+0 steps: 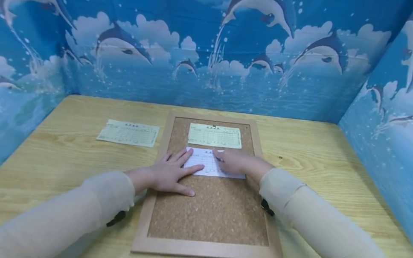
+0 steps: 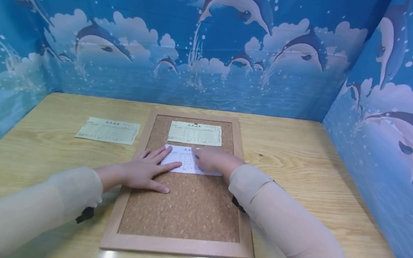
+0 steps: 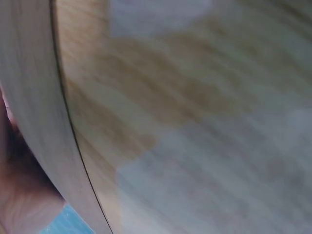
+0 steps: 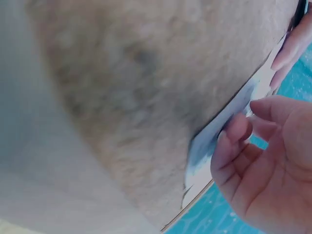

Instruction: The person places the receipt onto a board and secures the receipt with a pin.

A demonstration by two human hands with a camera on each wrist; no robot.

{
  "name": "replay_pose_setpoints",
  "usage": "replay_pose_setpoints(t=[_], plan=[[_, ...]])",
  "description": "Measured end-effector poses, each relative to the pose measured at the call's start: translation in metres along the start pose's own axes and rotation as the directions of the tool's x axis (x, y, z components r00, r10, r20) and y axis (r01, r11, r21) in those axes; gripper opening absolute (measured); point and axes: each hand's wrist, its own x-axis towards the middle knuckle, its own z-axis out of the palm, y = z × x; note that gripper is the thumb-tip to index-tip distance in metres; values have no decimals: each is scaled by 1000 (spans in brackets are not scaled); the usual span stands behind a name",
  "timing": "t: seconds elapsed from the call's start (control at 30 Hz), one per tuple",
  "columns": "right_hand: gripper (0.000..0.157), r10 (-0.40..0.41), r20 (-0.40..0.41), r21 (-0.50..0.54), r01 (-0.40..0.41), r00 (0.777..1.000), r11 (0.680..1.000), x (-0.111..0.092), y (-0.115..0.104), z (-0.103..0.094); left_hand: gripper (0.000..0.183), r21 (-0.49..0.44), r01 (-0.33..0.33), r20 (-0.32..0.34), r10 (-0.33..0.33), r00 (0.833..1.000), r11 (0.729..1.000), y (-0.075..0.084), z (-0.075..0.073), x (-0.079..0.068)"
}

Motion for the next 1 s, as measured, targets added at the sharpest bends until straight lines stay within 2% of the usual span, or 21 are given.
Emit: replay_pose_setpoints(t=[0.1, 0.23, 0.47, 0.67, 0.73, 0.87, 1.0], plan=[[48, 39, -3, -2, -39, 999, 999, 0, -5, -4, 81, -14, 1, 0, -1, 1000, 1000, 1, -1, 0], [45, 43, -18, 17, -43, 999, 999, -1, -8, -8, 81, -20, 7, 1, -7, 1000, 1000, 0, -2, 0], [48, -28, 30, 124, 24, 999, 992, 1, 7, -11, 82, -36, 26, 2, -26, 1000, 999, -2, -6, -4], [53, -63, 15, 193, 59, 998, 979, 0, 19, -9, 81, -37, 31, -14, -32, 999, 999, -3, -8, -10], [53, -70, 3, 179, 68, 998, 982, -2, 20, -8, 80, -38, 21, -16, -22, 1000, 999, -2, -7, -13], [50, -76, -14, 71, 77, 997, 995, -7, 19, -5, 77, -41, 3, -28, -4, 1000, 999, -1, -5, -16], [47, -23, -57, -29, 21, 998, 999, -14, 18, -3, 77, -41, -6, -45, 5, 999, 999, 1, -3, -16]])
